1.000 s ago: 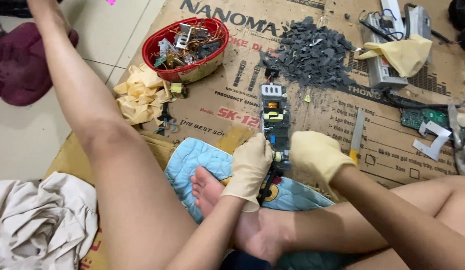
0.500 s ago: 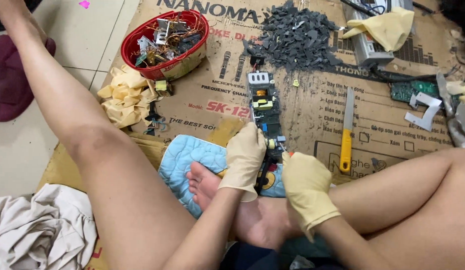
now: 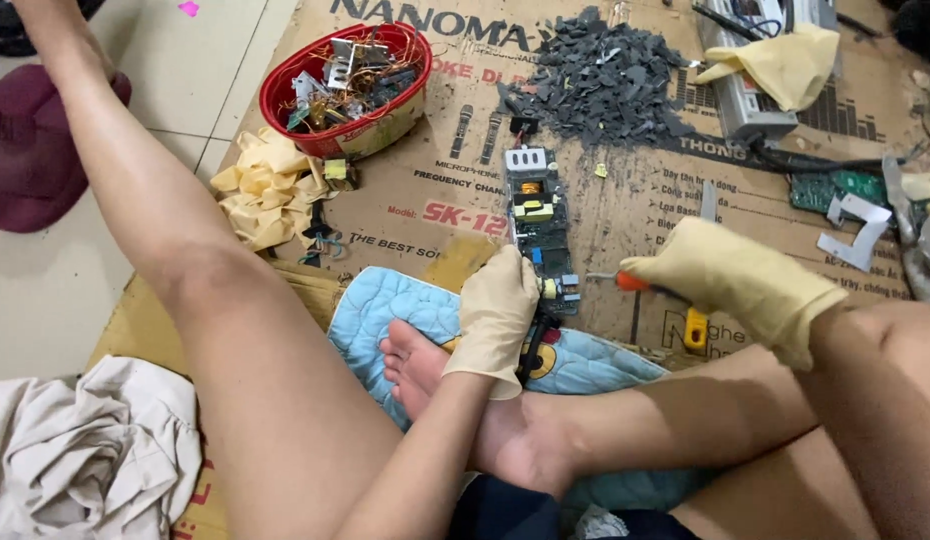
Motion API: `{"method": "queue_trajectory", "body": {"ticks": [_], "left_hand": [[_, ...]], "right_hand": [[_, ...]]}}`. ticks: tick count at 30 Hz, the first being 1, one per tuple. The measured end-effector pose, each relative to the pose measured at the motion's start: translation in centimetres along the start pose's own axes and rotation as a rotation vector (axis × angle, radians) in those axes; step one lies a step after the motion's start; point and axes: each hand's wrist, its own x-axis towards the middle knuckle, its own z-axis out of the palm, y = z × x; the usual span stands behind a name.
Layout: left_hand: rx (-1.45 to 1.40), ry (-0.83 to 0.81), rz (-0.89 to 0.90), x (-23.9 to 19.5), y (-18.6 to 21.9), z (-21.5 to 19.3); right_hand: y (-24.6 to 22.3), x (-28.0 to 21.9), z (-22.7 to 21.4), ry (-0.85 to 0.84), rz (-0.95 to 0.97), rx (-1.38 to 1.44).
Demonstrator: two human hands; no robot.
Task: The person sits on the floor and uses a screwdriver to remove screws from a small electronic component. They then use a knife to scrape or pry at the component's casing while holding it with gloved hands.
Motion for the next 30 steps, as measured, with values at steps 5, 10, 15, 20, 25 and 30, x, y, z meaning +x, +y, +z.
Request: {"method": "queue_trajectory", "body": {"ticks": [5, 10, 15, 20, 25, 30], "left_hand": [[-0.093, 0.046, 0.068, -0.6, 0.4, -1.3], [-0.088, 0.023, 0.047, -0.5, 0.6, -1.8], [-0.030, -0.115, -0.047, -0.1, 0.5, -1.6], [-0.010, -0.113, -0.018, -0.1, 0.8, -2.1], [0.031, -0.141, -0.012, 0.0, 0.9, -2.1], [0.027, -0.124, -0.020, 0.4, 1.0, -1.9]], "right_hand": [[0.3, 1.3, 0.5, 0.014, -0.099, -0.183], [1.6, 2.8, 2.7, 0.072, -0.102, -0.118], [2.5, 4.1, 3.6, 0.024, -0.027, -0.055], [-0.4, -0.3, 4.4, 0.042, -0.002, -0.146], [-1.7, 1.4, 3.9, 0.016, 0.003, -0.350], [-3.8, -0.4, 3.6, -0.014, -0.220, -0.546]]}}
